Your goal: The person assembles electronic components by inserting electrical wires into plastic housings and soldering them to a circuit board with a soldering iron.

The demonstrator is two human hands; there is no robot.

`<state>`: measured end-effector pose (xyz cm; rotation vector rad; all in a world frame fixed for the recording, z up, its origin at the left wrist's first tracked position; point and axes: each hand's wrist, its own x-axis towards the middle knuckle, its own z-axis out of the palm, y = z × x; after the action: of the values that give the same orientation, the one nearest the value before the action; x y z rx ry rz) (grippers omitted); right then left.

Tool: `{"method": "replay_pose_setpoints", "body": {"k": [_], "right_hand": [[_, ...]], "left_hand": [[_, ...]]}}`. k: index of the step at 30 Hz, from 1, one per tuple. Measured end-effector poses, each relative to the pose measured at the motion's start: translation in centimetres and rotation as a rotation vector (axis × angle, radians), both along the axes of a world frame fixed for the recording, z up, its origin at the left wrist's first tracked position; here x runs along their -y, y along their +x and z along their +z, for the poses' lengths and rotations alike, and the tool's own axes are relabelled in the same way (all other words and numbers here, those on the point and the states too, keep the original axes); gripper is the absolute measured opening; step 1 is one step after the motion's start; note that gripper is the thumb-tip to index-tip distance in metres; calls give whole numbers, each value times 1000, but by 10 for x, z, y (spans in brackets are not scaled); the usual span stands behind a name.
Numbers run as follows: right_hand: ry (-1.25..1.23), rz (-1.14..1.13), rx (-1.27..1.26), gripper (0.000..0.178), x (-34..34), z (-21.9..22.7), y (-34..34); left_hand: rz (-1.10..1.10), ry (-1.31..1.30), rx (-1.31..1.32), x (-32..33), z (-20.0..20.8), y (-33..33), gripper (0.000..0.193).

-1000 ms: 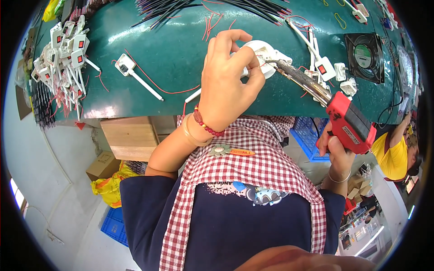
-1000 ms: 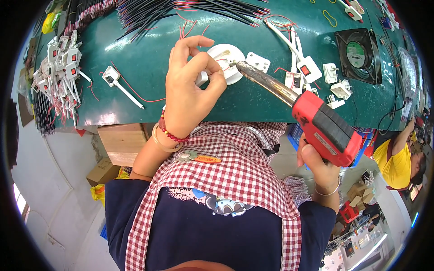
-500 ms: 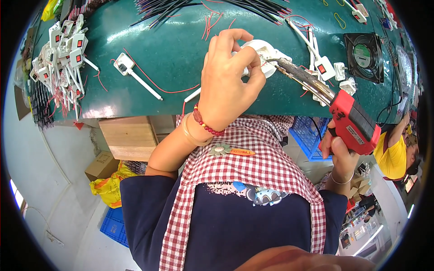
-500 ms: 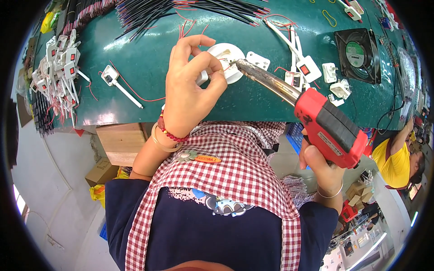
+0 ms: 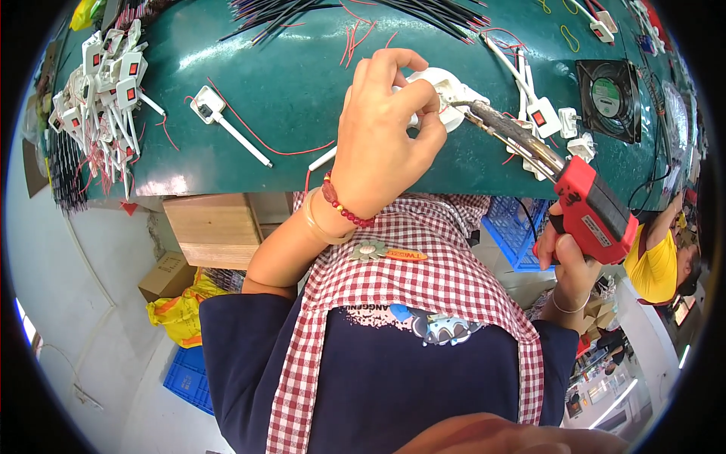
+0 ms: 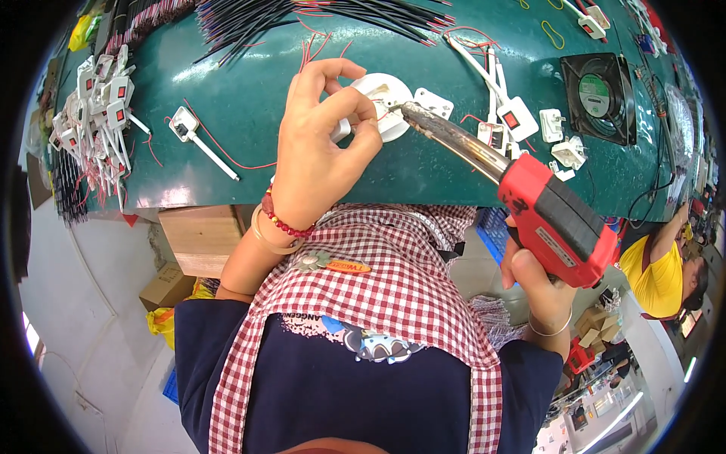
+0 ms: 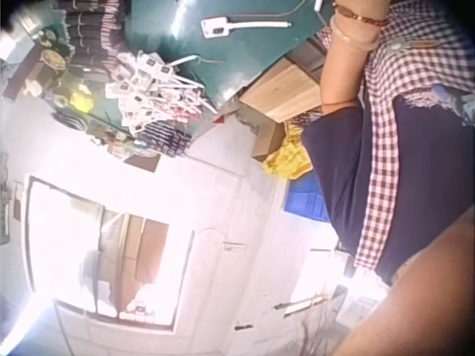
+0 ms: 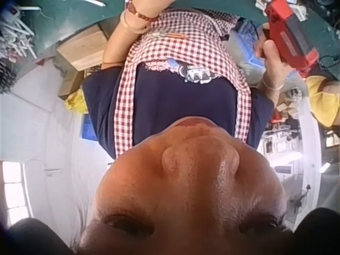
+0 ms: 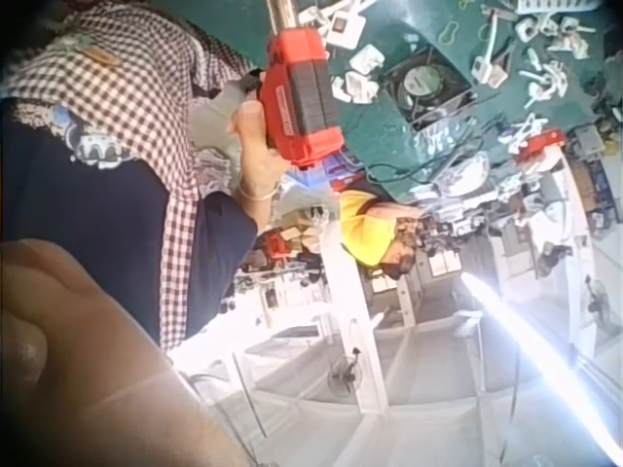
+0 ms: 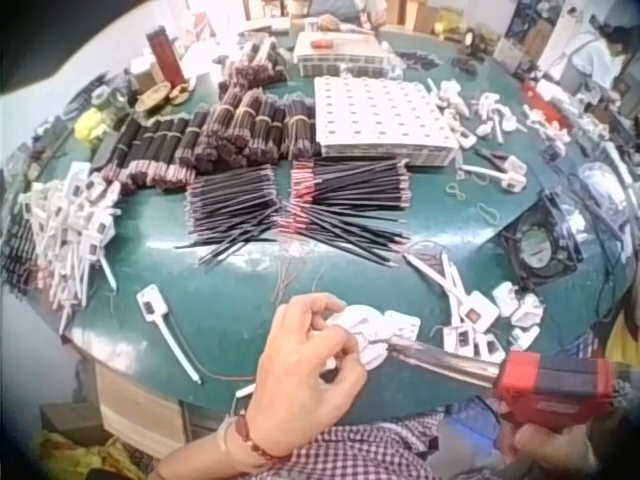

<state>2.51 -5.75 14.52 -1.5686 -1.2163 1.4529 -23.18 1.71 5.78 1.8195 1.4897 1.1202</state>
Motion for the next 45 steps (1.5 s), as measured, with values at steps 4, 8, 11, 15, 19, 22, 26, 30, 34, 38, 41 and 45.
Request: {"method": "replay_pose_setpoints", "body": {"k": [4, 8, 11, 15, 19, 22, 26, 30, 34, 38, 41, 45], "right_hand": [[-46, -36, -63, 40, -2, 6, -3], [-16, -8, 22, 45, -3, 1, -4], [-21, 6, 20, 46, -4, 1, -5], [-27, 20, 46, 47, -6, 5, -5], [-30, 16, 85, 47, -8, 8, -7], [-3, 24, 114, 47, -7, 11, -6], [2, -27, 25, 42, -4, 16, -3], [16, -13, 24, 46, -5, 11, -1], [45, 3, 29, 48, -1, 9, 3], [40, -44, -38, 45, -3, 7, 0], [70, -30, -20, 47, -1, 1, 2], [105, -87, -82, 44, 1, -3, -4]], "left_hand": [[-8, 8, -4, -1, 0, -1, 8], [-5, 11, -4, 0, 0, -1, 8], [-7, 9, -4, 0, 0, -1, 8], [-10, 15, -2, -1, -1, 0, 9], [-14, 19, 0, -2, -1, 0, 9], [-11, 29, -3, -1, -2, -1, 10], [-15, 21, 20, -2, -2, 0, 9], [-19, 22, 19, -2, -3, -1, 9], [-33, 11, 14, -1, 1, -1, 10], [-29, 0, 21, -2, -1, -1, 10], [-29, 12, 15, -2, -1, -1, 9], [-41, 28, -45, 0, 0, -2, 21]]}}
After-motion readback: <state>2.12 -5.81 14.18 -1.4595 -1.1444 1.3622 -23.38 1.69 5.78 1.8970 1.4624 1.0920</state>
